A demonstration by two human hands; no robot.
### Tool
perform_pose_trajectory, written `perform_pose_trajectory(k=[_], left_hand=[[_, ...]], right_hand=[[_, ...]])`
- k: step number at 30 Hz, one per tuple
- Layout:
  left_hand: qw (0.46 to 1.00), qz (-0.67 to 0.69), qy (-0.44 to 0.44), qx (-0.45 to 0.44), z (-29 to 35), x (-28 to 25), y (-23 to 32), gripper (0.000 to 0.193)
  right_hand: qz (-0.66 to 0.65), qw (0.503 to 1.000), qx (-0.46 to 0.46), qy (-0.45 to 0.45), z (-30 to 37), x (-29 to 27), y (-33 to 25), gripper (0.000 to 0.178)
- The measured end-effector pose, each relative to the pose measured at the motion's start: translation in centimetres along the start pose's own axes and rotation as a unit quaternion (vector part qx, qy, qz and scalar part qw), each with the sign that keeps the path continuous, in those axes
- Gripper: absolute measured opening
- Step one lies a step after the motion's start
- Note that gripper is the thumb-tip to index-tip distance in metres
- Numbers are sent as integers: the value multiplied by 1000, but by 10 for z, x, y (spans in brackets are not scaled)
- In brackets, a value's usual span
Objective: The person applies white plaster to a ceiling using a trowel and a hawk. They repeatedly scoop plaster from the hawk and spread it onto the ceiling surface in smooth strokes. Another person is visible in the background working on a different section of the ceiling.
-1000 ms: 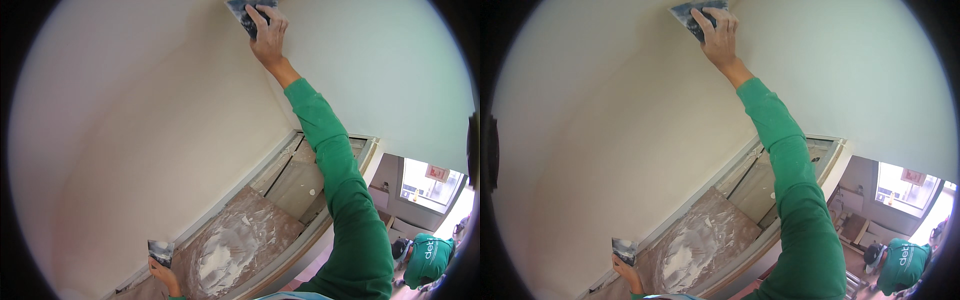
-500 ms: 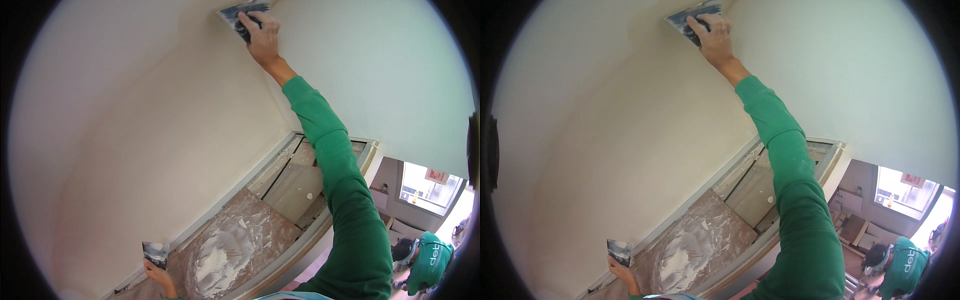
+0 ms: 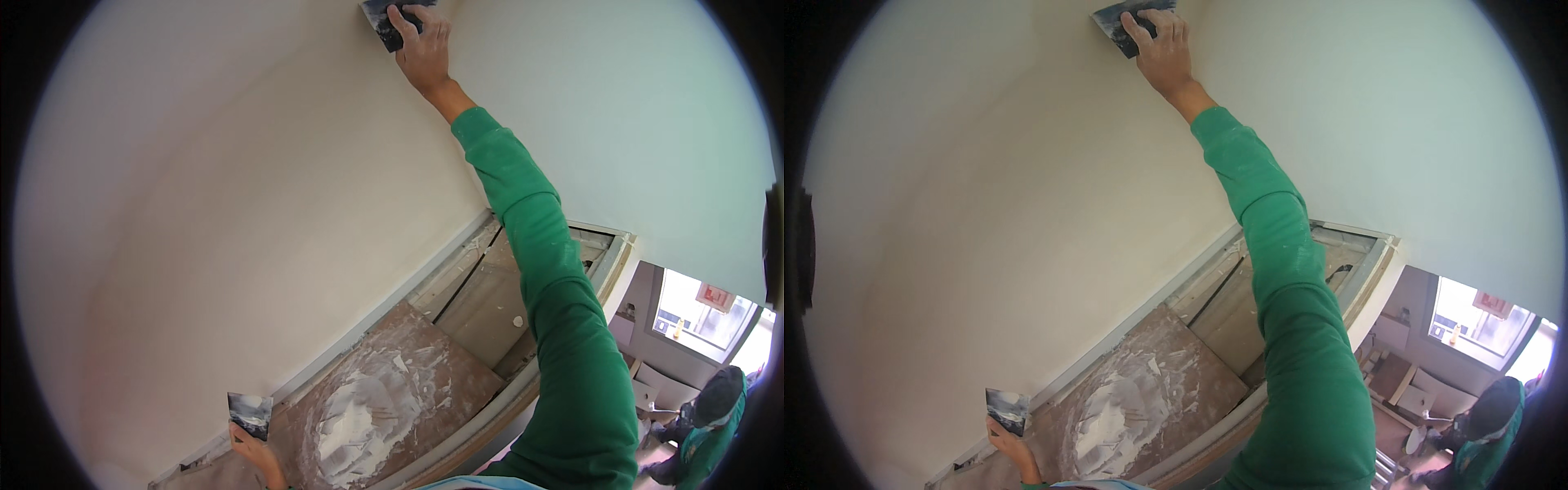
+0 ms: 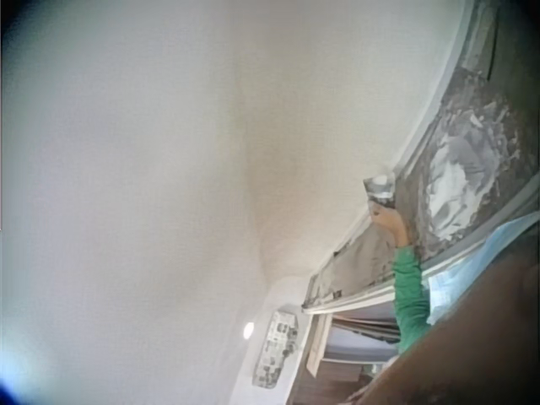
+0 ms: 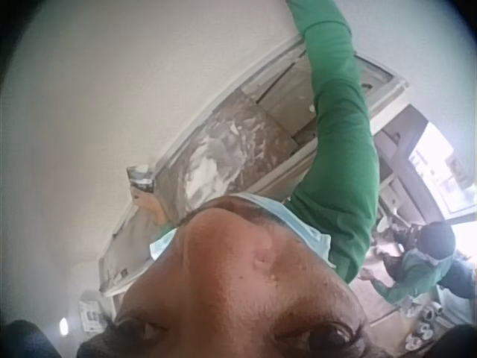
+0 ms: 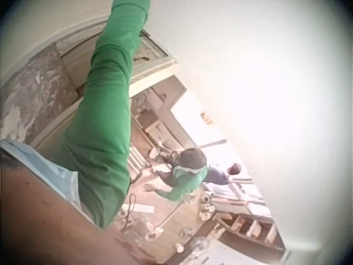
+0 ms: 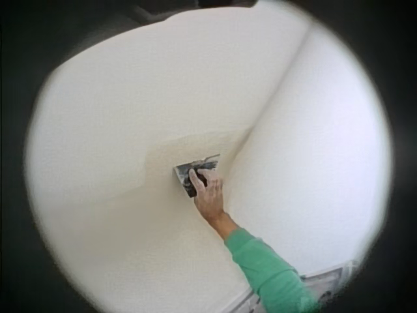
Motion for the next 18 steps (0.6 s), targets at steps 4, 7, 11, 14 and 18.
perform_pose_trajectory(k=[4, 7, 11, 14, 18], left_hand=[[1000, -26, -2, 12, 3, 0, 5, 64], [1000, -22, -13, 10, 2, 1, 2, 64], [994, 61, -57, -69, 1, 6, 1, 59], [940, 301, -72, -143, -4, 26, 16, 52], [817, 491, -169, -250, -3, 56, 49, 47]], right_hand=[[-11, 996, 15, -86, 31, 14, -7, 86], [-32, 991, 24, -131, 50, 16, -17, 85], [-83, 968, 76, -223, 69, -12, -32, 75], [-151, 950, 88, -258, 63, -51, -40, 67], [-323, 884, 94, -326, 35, -108, -108, 62]])
Point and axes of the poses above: each hand's wrist, its own z-axis away from the middle knuckle, its own x-axis out of the palm, y = z × x, the point moved 2 cm from there along -z, towards the middle knuckle, and after that the axes turned 6 degrees about -y, right-handed, at the moved point
